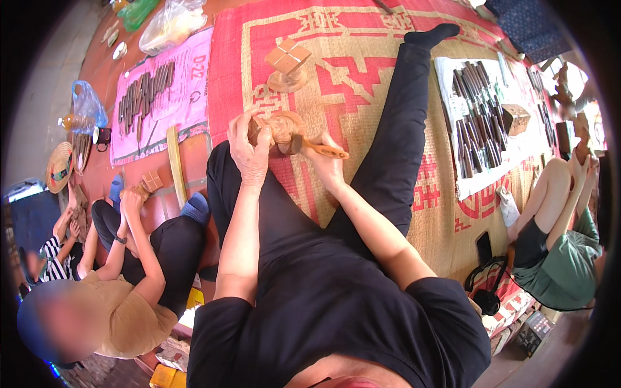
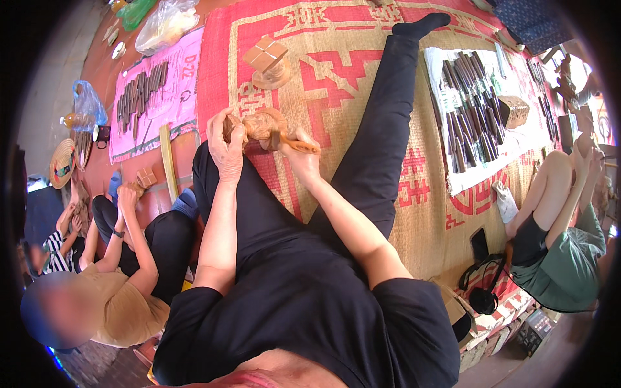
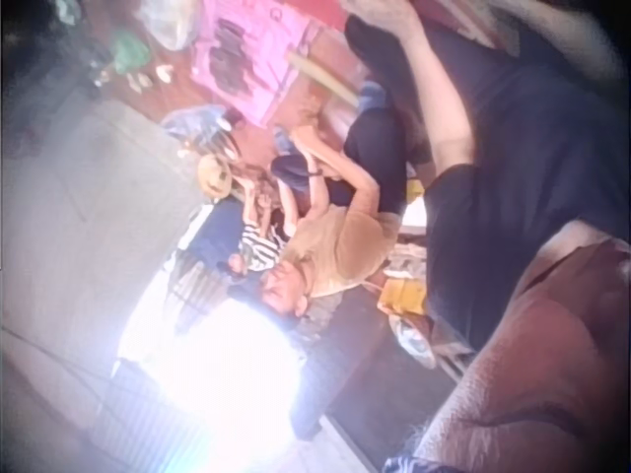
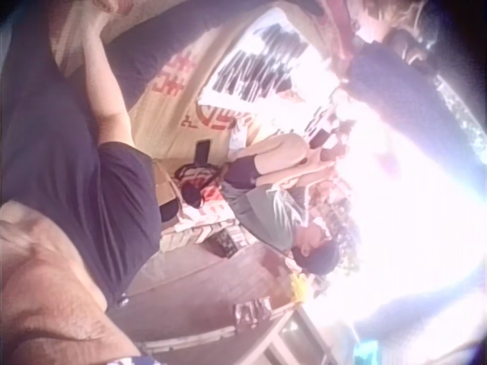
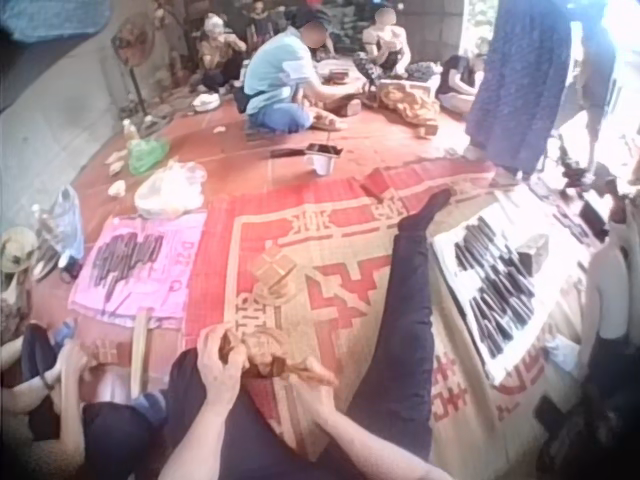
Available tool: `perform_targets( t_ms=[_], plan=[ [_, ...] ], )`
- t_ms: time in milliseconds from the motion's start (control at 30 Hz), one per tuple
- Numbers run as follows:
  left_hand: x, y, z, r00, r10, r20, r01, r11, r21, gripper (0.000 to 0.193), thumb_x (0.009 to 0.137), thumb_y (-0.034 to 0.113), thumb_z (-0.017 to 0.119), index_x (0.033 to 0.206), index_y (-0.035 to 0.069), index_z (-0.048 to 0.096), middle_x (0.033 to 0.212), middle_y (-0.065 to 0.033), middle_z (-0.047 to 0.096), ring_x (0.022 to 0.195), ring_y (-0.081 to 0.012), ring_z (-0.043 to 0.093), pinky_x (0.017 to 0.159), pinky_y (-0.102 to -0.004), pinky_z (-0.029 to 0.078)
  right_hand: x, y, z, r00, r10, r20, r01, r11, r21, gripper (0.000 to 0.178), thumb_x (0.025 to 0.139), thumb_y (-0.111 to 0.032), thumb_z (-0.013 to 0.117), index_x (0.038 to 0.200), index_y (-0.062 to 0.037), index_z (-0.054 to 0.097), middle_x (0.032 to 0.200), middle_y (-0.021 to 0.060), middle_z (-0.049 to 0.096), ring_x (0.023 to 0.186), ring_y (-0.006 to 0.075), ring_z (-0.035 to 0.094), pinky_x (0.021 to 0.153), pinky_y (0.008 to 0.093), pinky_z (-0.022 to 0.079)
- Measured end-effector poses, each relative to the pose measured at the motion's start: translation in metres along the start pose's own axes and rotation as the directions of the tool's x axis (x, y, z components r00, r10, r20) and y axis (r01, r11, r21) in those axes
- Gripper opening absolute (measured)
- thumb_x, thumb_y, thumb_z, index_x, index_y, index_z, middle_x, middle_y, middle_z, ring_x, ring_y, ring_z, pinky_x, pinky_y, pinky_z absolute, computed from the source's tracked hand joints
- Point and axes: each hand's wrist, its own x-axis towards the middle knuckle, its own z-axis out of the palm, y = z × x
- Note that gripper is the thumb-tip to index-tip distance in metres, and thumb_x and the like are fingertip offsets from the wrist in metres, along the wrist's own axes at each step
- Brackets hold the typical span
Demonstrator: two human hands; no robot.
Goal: The person sits on a mat and carves a small wooden block using a handheld knife. They rotate the block frequently to shape different sides, removing thin shavings. Other people are seated nearby, also carving wood.
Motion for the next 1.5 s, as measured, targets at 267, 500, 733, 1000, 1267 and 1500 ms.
perform_targets(
  t_ms=[267,500,733,1000,1267,1500],
  plan=[
    [0.002,0.0,0.001,1.0,0.011,-0.009,-0.011,1.0,0.013,0.038,0.078,0.013,0.066,0.116,0.007,0.063,0.112,-0.0122,0.058,0.108,-0.0299,0.056,0.094,-0.0403,0.045,0.015,-0.024,-0.015,0.998,0.036,0.054,-0.038,0.999,0.038,0.019,0.074,-0.008,0.076,0.083,-0.0012,0.061,0.078,0.0042,0.063,0.072,0.0099,0.057,0.066,0.0286,0.048],
    [0.0,-0.003,-0.001,1.0,-0.007,-0.013,0.007,1.0,0.011,0.037,0.079,0.013,0.066,0.116,0.006,0.062,0.112,-0.0125,0.058,0.108,-0.0302,0.056,0.094,-0.0403,0.045,0.02,-0.018,-0.001,0.999,0.014,-0.047,-0.011,0.998,0.059,0.019,0.076,-0.008,0.076,0.085,-0.002,0.06,0.077,0.0029,0.062,0.071,0.0083,0.055,0.066,0.0275,0.048],
    [0.001,-0.001,0.001,1.0,0.0,-0.016,0.0,1.0,0.009,0.038,0.079,0.013,0.066,0.117,0.006,0.062,0.113,-0.0131,0.058,0.108,-0.0306,0.056,0.095,-0.0406,0.045,-0.027,-0.001,-0.004,0.947,0.212,0.243,-0.215,0.977,-0.014,0.019,0.077,-0.009,0.076,0.086,-0.0013,0.061,0.08,0.0039,0.061,0.077,0.0101,0.057,0.072,0.027,0.048],
    [-0.002,-0.008,-0.003,1.0,-0.021,-0.007,0.02,1.0,-0.022,0.039,0.08,0.014,0.066,0.118,0.006,0.061,0.114,-0.0135,0.057,0.109,-0.0299,0.055,0.095,-0.04,0.044,0.06,-0.033,-0.014,0.989,0.003,-0.146,0.045,0.944,0.327,0.016,0.077,-0.006,0.074,0.084,-0.0031,0.061,0.082,0.0021,0.063,0.073,0.0092,0.056,0.068,0.0275,0.049],
    [-0.004,-0.015,-0.015,1.0,-0.003,-0.007,0.003,1.0,-0.028,0.038,0.08,0.015,0.065,0.117,0.004,0.061,0.114,-0.0135,0.058,0.108,-0.0303,0.056,0.095,-0.0399,0.044,0.034,-0.016,-0.028,0.968,0.216,0.13,-0.223,0.974,0.04,0.016,0.075,-0.006,0.073,0.078,-0.0012,0.058,0.072,0.0012,0.057,0.068,0.0098,0.053,0.065,0.0271,0.045],
    [-0.014,0.005,-0.008,0.97,0.209,0.123,-0.214,0.977,0.023,0.038,0.076,0.012,0.067,0.112,0.004,0.063,0.112,-0.0126,0.059,0.108,-0.0297,0.057,0.096,-0.0391,0.045,0.092,-0.032,-0.015,0.985,0.149,0.092,-0.152,0.988,0.029,0.015,0.069,-0.009,0.074,0.078,0.0014,0.066,0.072,0.0095,0.067,0.068,0.0166,0.065,0.065,0.0305,0.051]
  ],
)
